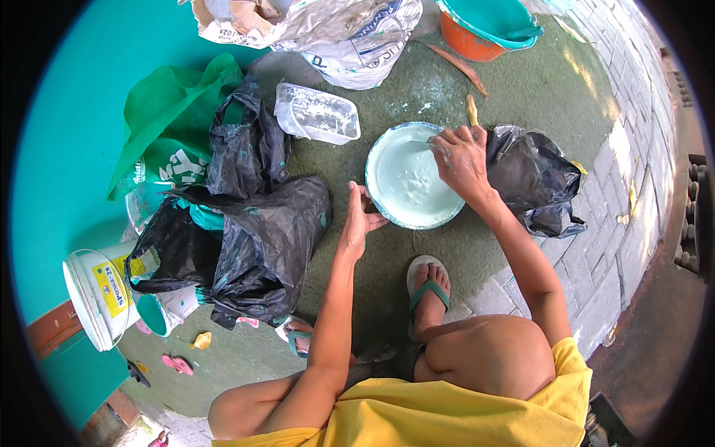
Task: The person mixes a white compound in a plastic container by pouring powder from a bag and stirring it with a brush.
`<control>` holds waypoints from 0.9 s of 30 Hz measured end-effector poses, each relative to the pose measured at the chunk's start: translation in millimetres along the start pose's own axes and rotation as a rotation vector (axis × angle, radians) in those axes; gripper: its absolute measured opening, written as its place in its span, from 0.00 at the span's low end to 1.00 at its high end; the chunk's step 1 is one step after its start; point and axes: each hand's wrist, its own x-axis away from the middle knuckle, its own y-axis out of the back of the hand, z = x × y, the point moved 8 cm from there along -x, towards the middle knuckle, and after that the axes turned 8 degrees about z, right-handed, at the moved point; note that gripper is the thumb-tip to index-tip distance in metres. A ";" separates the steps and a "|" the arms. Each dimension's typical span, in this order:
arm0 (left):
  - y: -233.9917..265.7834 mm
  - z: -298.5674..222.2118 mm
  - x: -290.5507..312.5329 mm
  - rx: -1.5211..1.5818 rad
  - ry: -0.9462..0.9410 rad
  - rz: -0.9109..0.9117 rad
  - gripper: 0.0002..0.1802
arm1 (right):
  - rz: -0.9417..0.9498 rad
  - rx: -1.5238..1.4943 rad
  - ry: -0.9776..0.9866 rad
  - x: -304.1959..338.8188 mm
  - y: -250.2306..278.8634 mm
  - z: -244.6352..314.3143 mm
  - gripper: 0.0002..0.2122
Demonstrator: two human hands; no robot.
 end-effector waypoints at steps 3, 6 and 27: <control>-3.4 -2.1 1.8 0.007 0.010 0.002 0.34 | 0.065 -0.038 0.038 12.1 -18.4 15.8 0.06; -0.1 -2.2 1.7 0.010 -0.009 0.017 0.34 | 0.170 -0.091 0.050 26.1 -18.2 35.1 0.06; -15.2 -4.2 4.9 0.103 0.026 0.148 0.48 | 0.308 -0.212 0.008 68.6 -6.1 67.0 0.09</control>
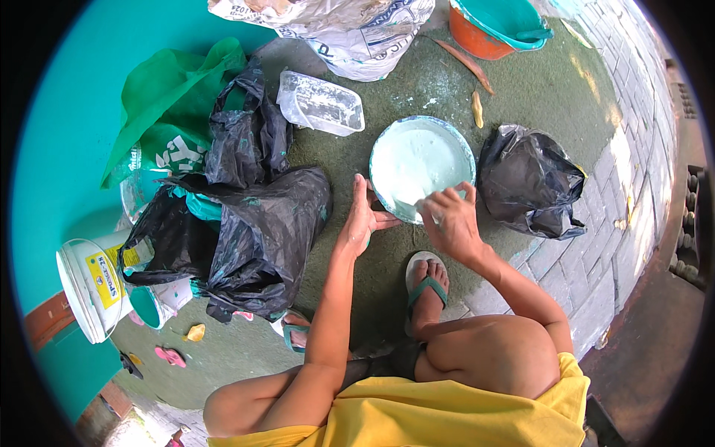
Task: The person mixes a white compound in a plastic container by pouring powder from a bag and stirring it with a brush.
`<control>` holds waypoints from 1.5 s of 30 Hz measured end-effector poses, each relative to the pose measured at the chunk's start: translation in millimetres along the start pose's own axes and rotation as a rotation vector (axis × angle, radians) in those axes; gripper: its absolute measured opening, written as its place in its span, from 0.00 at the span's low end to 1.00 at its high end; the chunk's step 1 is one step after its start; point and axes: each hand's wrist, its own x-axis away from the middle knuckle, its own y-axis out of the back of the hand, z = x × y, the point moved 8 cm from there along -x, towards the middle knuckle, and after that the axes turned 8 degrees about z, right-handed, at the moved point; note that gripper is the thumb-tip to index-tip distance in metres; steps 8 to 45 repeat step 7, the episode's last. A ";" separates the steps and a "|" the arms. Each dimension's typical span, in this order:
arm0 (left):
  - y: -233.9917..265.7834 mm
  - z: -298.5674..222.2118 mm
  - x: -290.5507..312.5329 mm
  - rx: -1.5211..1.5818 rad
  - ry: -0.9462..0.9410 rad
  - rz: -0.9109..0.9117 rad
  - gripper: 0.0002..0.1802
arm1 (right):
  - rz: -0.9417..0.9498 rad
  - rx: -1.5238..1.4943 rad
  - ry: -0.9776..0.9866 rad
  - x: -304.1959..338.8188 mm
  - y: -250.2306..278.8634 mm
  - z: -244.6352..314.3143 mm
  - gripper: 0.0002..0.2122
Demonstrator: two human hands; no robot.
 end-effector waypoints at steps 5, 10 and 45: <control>-1.8 -3.1 2.7 -0.002 -0.014 -0.013 0.43 | -0.211 -0.113 -0.184 -13.9 33.5 -41.3 0.07; 1.6 2.1 2.5 0.008 -0.007 0.006 0.40 | -0.180 0.064 -0.147 -12.0 42.3 -49.6 0.06; 1.6 2.1 2.5 0.008 -0.007 0.006 0.40 | -0.180 0.064 -0.147 -12.0 42.3 -49.6 0.06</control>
